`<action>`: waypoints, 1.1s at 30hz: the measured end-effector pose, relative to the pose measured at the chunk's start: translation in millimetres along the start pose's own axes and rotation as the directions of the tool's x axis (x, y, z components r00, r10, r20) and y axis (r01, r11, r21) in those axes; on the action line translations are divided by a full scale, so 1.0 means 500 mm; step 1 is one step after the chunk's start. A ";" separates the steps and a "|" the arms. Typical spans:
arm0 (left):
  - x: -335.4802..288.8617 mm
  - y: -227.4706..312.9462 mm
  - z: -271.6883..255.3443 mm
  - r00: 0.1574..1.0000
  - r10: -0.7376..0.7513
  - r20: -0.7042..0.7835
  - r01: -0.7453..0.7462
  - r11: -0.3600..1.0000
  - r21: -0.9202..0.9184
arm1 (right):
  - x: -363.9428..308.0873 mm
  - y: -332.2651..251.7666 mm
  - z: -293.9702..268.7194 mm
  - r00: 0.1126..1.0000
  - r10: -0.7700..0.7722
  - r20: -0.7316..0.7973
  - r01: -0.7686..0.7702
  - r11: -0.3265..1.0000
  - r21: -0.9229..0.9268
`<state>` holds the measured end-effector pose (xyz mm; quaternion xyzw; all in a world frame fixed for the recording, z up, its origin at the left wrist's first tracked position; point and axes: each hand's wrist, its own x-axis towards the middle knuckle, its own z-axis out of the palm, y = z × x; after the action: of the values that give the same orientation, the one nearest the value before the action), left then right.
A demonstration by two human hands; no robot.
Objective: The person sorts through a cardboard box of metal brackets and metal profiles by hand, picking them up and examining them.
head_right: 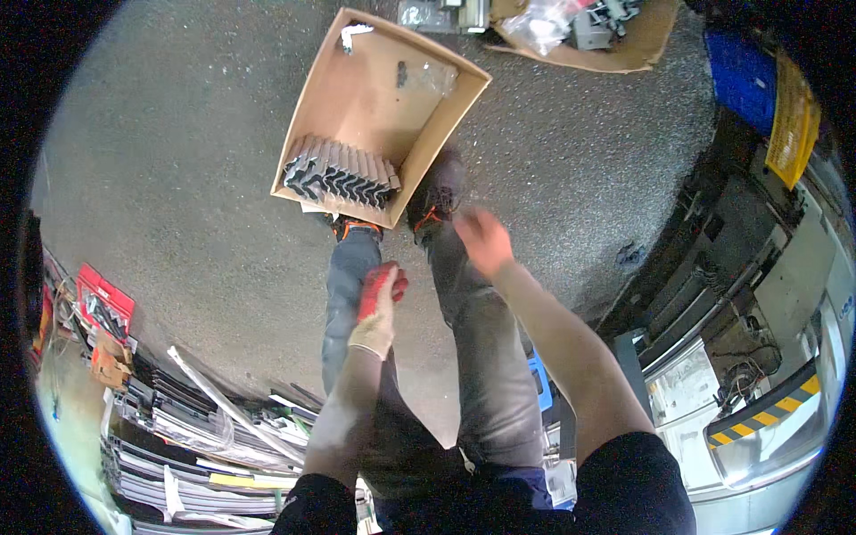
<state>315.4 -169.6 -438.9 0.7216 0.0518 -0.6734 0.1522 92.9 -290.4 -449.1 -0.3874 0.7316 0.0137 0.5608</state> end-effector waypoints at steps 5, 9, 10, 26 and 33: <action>-0.178 0.116 -0.099 0.986 0.152 -0.069 -0.148 0.987 0.060 | -0.388 0.289 -0.184 0.877 0.465 0.118 -0.320 0.750 -0.578; -0.275 0.143 -0.170 0.979 0.158 -0.128 -0.165 0.986 -0.041 | -0.568 0.492 -0.279 0.832 0.254 0.494 0.015 0.879 -0.476; -0.317 0.124 -0.244 0.970 0.141 -0.198 -0.133 0.990 0.054 | -0.645 0.406 -0.225 0.760 0.423 0.493 -0.296 0.901 -0.318; -0.622 0.251 -0.294 0.909 0.317 0.272 -0.410 0.805 0.430 | -1.045 0.043 -0.170 0.971 0.148 -0.190 -0.112 0.976 0.186; -0.685 0.321 -0.122 0.881 0.299 0.367 -0.473 0.538 0.697 | -1.110 0.187 -0.201 0.899 0.259 -0.353 -0.063 0.874 0.482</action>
<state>388.7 -259.5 -73.7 0.6361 -0.4175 -0.6486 -0.0205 -3.6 35.3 10.8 -0.1743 0.8445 -0.1926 0.4682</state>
